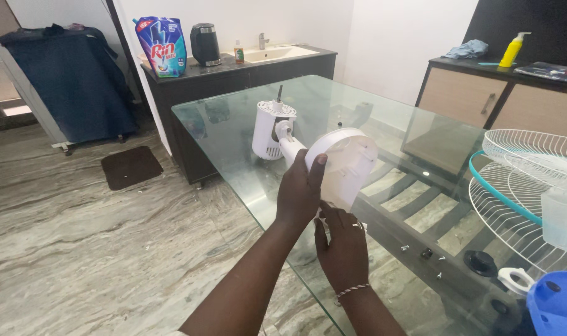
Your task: The person disassembles a white oscillating fan on a glass table, removes the rear housing, and uses a screwdriver to adjust internal wiring and components. The fan motor and cage remain on the table while the person works on the exposed electronics.
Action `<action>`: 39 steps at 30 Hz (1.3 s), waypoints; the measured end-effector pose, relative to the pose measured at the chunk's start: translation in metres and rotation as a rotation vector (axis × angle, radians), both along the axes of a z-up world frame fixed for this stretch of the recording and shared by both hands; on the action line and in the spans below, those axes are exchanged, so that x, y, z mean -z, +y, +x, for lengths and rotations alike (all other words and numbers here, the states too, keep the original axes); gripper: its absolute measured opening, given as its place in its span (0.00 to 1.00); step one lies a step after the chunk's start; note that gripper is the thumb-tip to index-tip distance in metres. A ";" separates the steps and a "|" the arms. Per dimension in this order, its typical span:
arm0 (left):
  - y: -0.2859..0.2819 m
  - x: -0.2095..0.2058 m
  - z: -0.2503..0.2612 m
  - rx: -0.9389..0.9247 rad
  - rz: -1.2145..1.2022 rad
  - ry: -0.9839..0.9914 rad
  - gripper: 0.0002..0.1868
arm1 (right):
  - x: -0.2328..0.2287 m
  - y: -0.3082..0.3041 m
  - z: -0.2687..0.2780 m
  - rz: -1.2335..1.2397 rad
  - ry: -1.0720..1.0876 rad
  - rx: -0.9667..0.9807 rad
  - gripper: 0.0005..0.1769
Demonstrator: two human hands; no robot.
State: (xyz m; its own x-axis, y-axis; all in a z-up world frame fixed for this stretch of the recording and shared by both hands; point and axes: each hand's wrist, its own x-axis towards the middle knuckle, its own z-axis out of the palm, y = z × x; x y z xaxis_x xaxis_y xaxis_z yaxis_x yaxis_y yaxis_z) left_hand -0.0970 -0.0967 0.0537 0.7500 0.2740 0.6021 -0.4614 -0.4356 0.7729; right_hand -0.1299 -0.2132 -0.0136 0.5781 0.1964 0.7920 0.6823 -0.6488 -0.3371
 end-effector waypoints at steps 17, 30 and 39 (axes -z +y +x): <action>0.000 -0.006 0.010 -0.071 -0.022 -0.061 0.31 | 0.025 -0.014 0.019 0.084 0.367 0.443 0.36; 0.006 -0.006 0.012 -0.087 -0.030 -0.029 0.30 | 0.022 -0.009 0.021 -0.238 0.475 0.371 0.48; 0.015 0.007 0.011 -0.010 -0.054 -0.125 0.31 | 0.009 -0.012 0.006 -0.126 0.483 0.325 0.47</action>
State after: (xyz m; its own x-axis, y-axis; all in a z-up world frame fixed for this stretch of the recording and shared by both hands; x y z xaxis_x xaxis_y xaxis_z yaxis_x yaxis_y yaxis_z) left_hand -0.0860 -0.0813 0.0470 0.6674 0.3152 0.6747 -0.5513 -0.3999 0.7322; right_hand -0.1237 -0.2255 -0.0222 0.9134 0.0241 0.4064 0.2302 -0.8540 -0.4666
